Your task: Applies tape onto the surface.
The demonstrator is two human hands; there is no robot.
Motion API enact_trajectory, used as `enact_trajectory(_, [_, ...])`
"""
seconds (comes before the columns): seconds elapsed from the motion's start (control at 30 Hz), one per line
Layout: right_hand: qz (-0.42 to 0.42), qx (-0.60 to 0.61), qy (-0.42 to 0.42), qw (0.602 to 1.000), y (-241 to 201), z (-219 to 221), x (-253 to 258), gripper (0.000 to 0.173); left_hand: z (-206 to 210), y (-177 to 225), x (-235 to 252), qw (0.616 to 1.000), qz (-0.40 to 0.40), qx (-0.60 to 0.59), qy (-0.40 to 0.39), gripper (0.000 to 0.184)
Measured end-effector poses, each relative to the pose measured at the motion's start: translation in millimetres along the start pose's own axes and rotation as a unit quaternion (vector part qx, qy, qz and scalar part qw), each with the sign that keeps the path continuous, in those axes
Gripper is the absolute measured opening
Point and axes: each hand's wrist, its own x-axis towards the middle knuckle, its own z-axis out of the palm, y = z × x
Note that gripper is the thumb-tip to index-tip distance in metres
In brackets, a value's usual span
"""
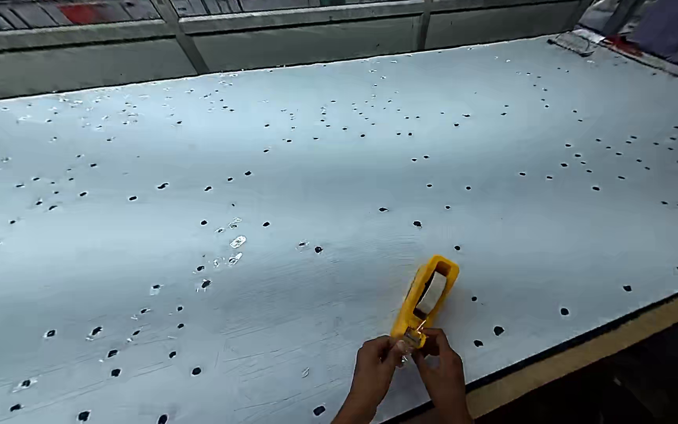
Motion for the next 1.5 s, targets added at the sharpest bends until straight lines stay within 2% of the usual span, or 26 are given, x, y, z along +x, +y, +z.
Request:
enact_trajectory(0.1, [-0.003,0.04,-0.023,0.999,5.1,0.5,-0.1,0.043,8.0,3.2,1.3,0.982,-0.125,-0.138,-0.03,0.021])
enact_trajectory(0.17, [0.005,0.049,-0.048,0.998,7.7,2.5,-1.8,0.047,10.6,-6.7,-1.5,0.97,-0.189,-0.145,-0.038,0.023])
enact_trajectory(0.2, [0.009,0.046,-0.059,0.997,9.6,0.7,-3.2,0.047,12.8,-15.8,-5.9,0.971,-0.197,-0.126,-0.039,0.023])
enact_trajectory(0.23, [0.007,0.035,-0.066,0.997,11.8,-2.5,-2.8,0.047,13.7,-21.7,-11.3,0.977,-0.18,-0.104,-0.039,0.022])
enact_trajectory(0.3, [0.002,0.006,-0.076,0.997,16.7,-7.7,3.0,0.048,2.6,-24.0,-17.4,0.994,-0.097,-0.048,-0.028,0.019])
enact_trajectory(0.37, [0.001,-0.017,-0.085,0.996,19.4,-10.5,-3.1,0.049,-27.1,-28.1,-28.0,0.999,-0.016,0.046,0.018,0.02])
enact_trajectory(0.43, [-0.003,-0.037,-0.083,0.996,22.5,-11.1,-4.4,0.053,-65.8,-35.0,-33.7,0.988,0.029,0.135,0.067,0.022])
enact_trajectory(0.57, [-0.017,-0.041,-0.066,0.997,31.9,-11.6,-12.3,0.061,-122.1,-48.2,-68.7,0.963,0.021,0.241,0.119,0.02])
enact_trajectory(0.7, [-0.021,-0.037,-0.057,0.997,34.0,-9.8,-17.3,0.064,-127.8,-51.5,-94.5,0.954,0.03,0.271,0.128,0.026])
enact_trajectory(0.8, [-0.012,-0.05,-0.033,0.998,36.6,-22.9,-21.1,0.059,-100.0,-44.5,-87.4,0.959,0.06,0.262,0.088,0.027])
enact_trajectory(0.87, [-0.007,-0.101,0.008,0.995,43.8,-40.4,-22.4,0.049,-69.1,-34.8,-77.4,0.966,0.078,0.245,0.02,0.022])
enact_trajectory(0.97, [0.007,-0.222,0.043,0.974,68.1,-75.6,-19.3,0.034,-13.7,-23.1,-52.2,0.962,0.107,0.228,-0.11,0.022])
enact_trajectory(1.1, [0.026,-0.293,0.029,0.955,99.0,-125.9,-20.9,0.034,70.2,-16.2,-8.6,0.944,0.126,0.226,-0.205,0.026])
enact_trajectory(1.17, [0.008,-0.297,0.038,0.954,111.1,-137.9,-17.0,0.031,106.1,-8.8,24.0,0.936,0.121,0.254,-0.212,0.028])
enact_trajectory(1.27, [-0.015,-0.297,0.024,0.955,115.4,-146.6,-15.6,0.029,146.7,-5.4,64.0,0.931,0.08,0.313,-0.167,0.029])
enact_trajectory(1.3, [-0.019,-0.297,0.019,0.955,115.3,-146.7,-15.9,0.03,154.8,-2.9,73.0,0.921,0.054,0.358,-0.147,0.031])
enact_trajectory(1.37, [-0.03,-0.299,0.022,0.954,118.3,-144.0,-18.1,0.03,164.8,5.0,80.2,0.873,-0.015,0.474,-0.113,0.037])
enact_trajectory(1.43, [-0.039,-0.299,0.028,0.953,122.3,-143.8,-18.4,0.031,169.5,12.6,77.6,0.833,-0.062,0.543,-0.087,0.046])
enact_trajectory(1.5, [-0.034,-0.301,0.026,0.953,121.0,-144.8,-18.9,0.031,163.7,12.3,66.3,0.822,-0.067,0.562,-0.067,0.046])
